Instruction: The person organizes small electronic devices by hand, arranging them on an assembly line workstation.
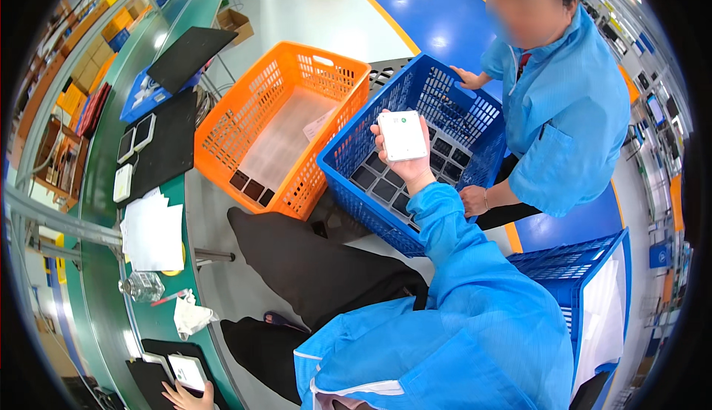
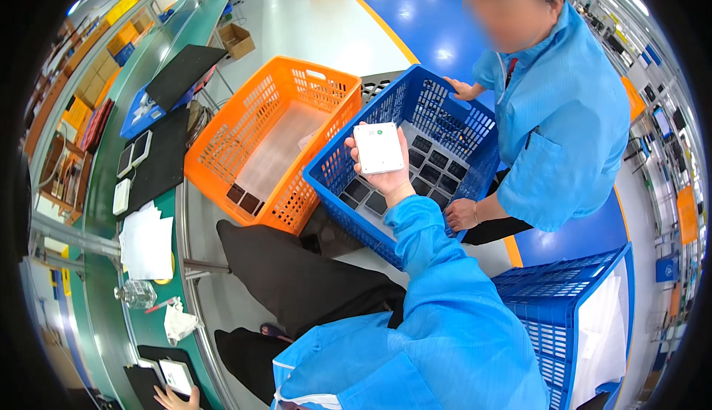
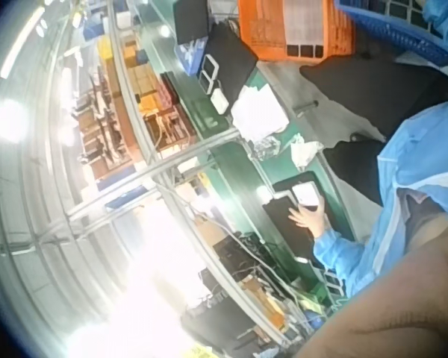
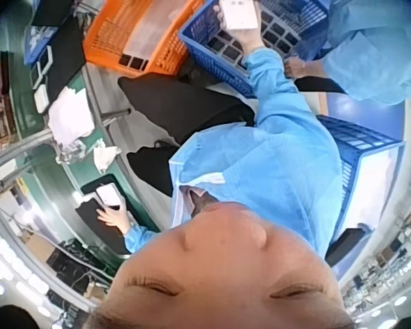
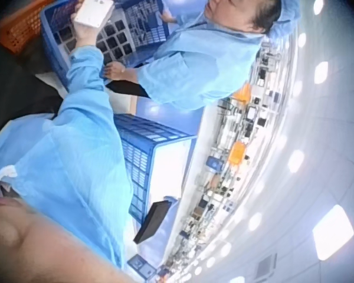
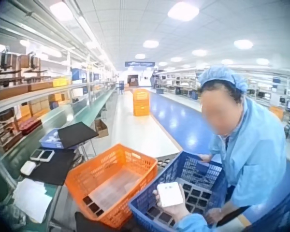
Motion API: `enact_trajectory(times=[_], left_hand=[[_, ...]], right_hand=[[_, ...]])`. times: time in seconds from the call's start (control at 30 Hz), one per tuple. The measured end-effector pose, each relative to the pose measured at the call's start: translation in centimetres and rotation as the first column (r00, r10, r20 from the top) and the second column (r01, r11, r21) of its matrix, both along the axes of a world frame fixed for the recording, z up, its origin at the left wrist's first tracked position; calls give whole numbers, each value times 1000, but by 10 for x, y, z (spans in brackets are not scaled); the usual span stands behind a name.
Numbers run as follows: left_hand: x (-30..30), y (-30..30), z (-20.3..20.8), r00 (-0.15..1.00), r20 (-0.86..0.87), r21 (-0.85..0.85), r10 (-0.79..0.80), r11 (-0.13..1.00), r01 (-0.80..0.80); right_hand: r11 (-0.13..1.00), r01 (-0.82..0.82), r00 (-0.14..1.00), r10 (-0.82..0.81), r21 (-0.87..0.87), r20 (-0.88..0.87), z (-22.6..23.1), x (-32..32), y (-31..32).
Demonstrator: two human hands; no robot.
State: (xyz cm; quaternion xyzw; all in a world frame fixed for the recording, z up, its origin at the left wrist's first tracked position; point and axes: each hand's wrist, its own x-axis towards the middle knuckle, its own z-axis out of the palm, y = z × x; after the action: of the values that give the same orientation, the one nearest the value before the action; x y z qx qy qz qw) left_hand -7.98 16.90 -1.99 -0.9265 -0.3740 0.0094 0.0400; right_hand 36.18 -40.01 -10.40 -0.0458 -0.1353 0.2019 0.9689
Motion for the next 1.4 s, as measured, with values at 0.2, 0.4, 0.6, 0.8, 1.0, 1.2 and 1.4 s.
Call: enact_trajectory(times=[0.2,0.4,0.6,0.8,1.0,1.2,1.4], left_hand=[[-1,5,2,992,-123,70,-11,997,20],[-10,17,9,991,-56,86,123,989,-118],[-16,16,10,954,-200,180,224,965,-189],[17,-46,18,999,-9,724,-46,689,38],[42,-146,26,995,-40,598,-97,795,101],[63,-170,14,985,-75,471,-158,865,174],[49,-159,22,993,7,352,118,929,-113]], right_hand=[[991,110,994,-108,73,-32,-16,15,-7],[990,122,992,-120,77,-25,-23,16,-12],[989,119,992,-114,88,-57,-26,15,-7],[984,177,980,-172,34,-104,-29,6,-16],[995,92,994,-90,32,-54,-22,10,0],[998,54,996,-55,-7,-73,-16,5,8],[996,-10,999,6,-91,-44,-23,10,36]])
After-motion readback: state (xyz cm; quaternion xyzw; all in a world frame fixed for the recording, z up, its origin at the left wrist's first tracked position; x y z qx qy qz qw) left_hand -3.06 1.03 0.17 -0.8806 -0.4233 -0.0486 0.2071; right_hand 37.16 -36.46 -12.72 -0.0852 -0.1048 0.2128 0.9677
